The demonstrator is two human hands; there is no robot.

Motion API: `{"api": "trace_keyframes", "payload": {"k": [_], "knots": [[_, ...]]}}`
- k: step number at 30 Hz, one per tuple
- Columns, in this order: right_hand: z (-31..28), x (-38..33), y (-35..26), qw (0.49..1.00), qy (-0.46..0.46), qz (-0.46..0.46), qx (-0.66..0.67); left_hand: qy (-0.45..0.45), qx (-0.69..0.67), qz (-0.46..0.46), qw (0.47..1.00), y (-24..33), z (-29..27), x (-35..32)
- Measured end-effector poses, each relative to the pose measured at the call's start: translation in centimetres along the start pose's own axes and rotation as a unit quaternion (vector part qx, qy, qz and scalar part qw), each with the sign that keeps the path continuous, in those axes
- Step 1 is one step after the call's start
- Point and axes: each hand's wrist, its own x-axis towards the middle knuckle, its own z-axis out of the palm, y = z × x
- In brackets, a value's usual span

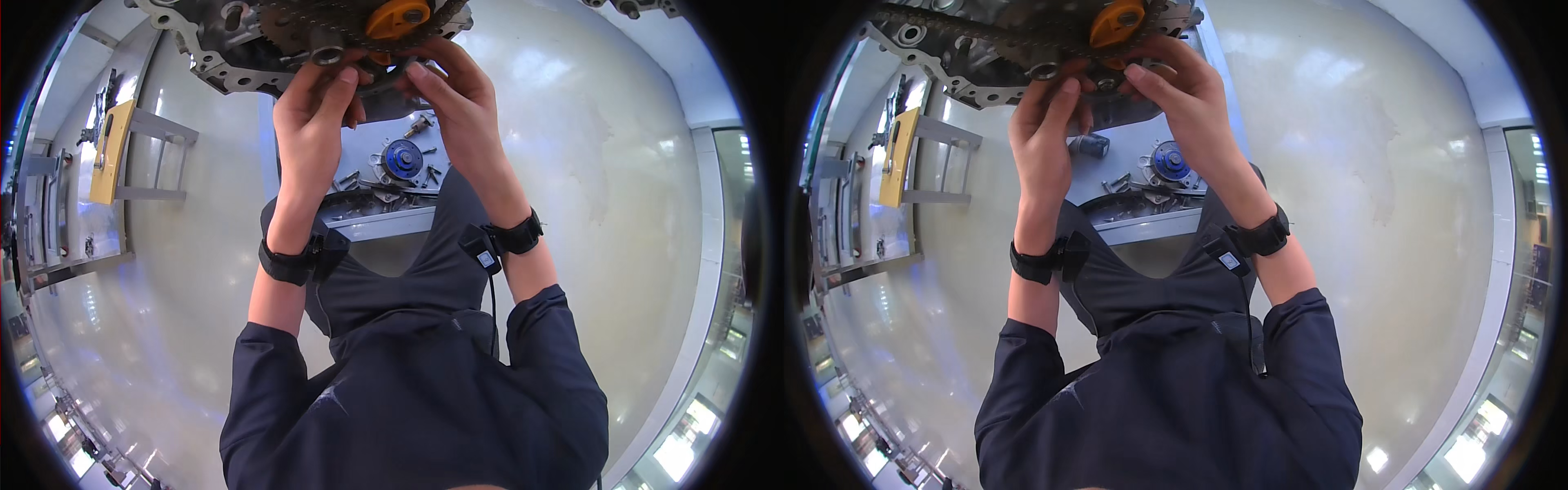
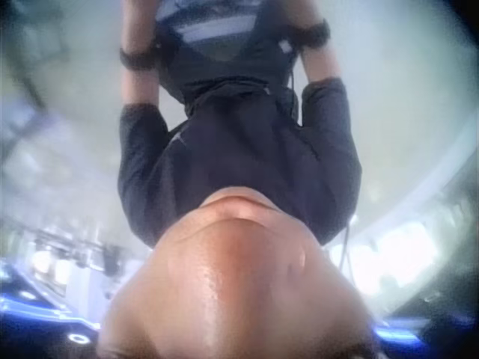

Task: The person manipulates a timing chain on a disassembled engine block, repeatedly routing it around camshaft sprockets and tensioners. The person rotates the engine to access different sides and adjusts the chain path by hand.

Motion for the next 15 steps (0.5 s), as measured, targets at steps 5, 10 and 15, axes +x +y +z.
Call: {"api": "trace_keyframes", "payload": {"k": [5,10,15], "knots": [[0.5,0.9,-0.3,0.999,0.012,-0.042,-0.003,0.010,-0.004,-0.011,1.000,0.7,1.1,0.1],[0.8,0.6,-0.4,0.997,-0.015,-0.066,-0.020,0.023,-0.051,-0.021,0.998,0.8,1.2,0.0],[1.1,0.3,-1.3,0.995,-0.020,-0.088,-0.031,-0.002,-0.159,-0.042,0.986,1.1,1.2,-0.8]]}}
